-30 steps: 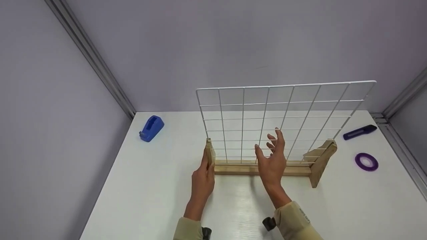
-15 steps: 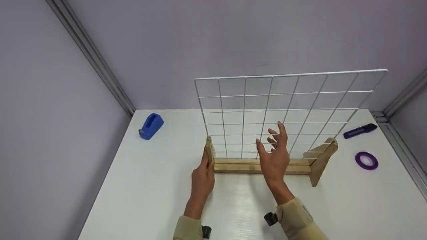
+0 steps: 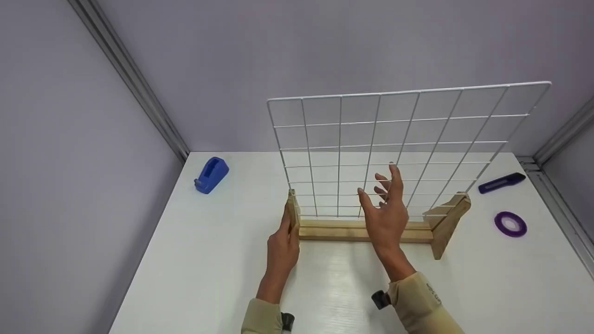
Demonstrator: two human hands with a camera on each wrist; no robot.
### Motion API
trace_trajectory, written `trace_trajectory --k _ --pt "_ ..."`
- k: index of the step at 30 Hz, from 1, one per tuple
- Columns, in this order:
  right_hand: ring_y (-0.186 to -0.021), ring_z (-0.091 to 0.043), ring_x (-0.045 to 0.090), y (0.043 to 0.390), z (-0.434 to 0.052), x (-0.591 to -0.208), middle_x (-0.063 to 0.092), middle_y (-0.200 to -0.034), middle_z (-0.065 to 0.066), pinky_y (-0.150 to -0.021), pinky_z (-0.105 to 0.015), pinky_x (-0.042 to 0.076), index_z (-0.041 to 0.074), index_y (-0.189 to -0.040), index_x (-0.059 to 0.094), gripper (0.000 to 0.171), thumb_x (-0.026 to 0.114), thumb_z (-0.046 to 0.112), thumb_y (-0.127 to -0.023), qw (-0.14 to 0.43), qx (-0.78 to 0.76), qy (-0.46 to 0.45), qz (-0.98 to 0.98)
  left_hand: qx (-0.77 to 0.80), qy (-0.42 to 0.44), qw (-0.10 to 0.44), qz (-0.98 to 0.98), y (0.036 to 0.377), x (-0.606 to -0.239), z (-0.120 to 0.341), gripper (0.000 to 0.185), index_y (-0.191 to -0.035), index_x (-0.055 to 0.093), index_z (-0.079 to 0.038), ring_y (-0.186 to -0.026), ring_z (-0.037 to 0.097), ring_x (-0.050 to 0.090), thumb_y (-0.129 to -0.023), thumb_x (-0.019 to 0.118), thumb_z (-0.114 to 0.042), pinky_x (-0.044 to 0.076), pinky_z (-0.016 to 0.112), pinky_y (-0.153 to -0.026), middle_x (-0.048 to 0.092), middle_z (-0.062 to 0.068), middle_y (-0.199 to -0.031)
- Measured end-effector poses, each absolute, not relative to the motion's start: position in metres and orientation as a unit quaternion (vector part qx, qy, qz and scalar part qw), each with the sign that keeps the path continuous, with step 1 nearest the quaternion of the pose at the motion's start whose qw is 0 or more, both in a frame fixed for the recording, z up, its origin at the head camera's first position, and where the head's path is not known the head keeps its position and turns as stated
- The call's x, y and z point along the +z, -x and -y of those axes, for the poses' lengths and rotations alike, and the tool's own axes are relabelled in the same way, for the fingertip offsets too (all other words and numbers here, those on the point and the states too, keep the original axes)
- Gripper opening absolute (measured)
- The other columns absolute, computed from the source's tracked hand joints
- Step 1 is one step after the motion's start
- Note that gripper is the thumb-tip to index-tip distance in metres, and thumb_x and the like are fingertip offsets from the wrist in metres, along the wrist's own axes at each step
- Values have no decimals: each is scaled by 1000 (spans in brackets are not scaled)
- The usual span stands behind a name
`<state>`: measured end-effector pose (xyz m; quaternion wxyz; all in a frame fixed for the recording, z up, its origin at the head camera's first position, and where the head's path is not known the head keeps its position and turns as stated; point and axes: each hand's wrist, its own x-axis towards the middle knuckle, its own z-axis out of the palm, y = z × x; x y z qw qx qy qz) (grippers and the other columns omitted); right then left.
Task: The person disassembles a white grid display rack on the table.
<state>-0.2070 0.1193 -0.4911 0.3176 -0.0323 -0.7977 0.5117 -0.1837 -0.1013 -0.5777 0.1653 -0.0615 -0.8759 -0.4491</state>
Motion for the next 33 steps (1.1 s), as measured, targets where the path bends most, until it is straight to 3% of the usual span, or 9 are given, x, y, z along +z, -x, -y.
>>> trace_trajectory --k 10,17,33 --pt "-111 -33 72 208 -121 -479 69 -130 -5 -85 -56 60 29 -157 33 86 82 18 -87 336 493 21 802 -452 52 156 877 184 -578 100 59 -162 25 -12 -125 33 62 -109 49 -22 56 47 -99 52 22 -147" --pt "-109 -31 72 207 -121 -471 70 -127 -5 -86 -53 60 30 -157 34 85 82 18 -87 334 511 21 792 -455 68 172 871 186 -581 100 58 -160 28 -4 -123 33 64 -108 50 -17 57 47 -98 56 26 -143" --pt "-107 -31 72 208 -122 -456 70 -126 -8 -87 -51 61 29 -157 34 85 81 19 -88 345 504 8 791 -447 53 171 876 183 -579 98 58 -161 28 -9 -123 31 65 -108 51 -17 57 46 -98 55 23 -145"
